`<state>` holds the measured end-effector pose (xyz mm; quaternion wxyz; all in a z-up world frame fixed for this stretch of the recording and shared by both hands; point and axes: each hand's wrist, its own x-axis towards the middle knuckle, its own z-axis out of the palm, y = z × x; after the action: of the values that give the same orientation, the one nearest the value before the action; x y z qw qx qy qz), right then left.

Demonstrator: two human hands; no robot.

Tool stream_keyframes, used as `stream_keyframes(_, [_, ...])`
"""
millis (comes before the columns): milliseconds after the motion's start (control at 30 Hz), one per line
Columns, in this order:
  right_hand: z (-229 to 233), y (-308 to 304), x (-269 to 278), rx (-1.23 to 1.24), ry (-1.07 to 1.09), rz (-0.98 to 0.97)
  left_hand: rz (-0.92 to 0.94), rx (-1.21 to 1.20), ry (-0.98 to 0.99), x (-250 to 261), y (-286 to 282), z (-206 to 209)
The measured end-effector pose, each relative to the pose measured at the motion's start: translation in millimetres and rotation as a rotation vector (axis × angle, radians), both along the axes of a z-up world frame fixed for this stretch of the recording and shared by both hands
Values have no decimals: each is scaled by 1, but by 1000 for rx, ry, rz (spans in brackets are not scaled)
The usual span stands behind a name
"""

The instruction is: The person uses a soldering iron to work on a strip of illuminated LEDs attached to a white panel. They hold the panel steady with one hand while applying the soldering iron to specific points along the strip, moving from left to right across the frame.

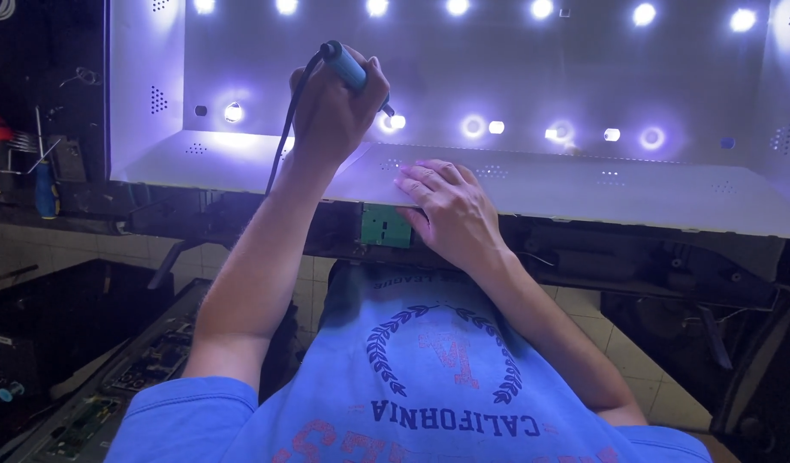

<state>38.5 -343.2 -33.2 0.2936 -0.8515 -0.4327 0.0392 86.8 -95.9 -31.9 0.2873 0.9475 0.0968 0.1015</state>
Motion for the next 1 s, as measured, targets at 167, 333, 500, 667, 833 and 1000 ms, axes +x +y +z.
stream_keyframes(167, [3,0,1,11,0,7,-15,6,-60,-1,1,6])
stream_keyframes(333, [4,1,1,1,-1,8,-10,-15,-58,0,2,7])
stream_keyframes(500, [6,1,1,2,1,13,-13,-9,-79,0,2,13])
stream_keyframes(667, [7,0,2,-3,5,11,-42,-79,-42,0,2,20])
stream_keyframes(833, [6,0,2,-6,4,11,-46,-70,-40,-2,3,20])
stream_keyframes(1000, [6,0,2,-14,9,16,-21,-51,-46,1,3,20])
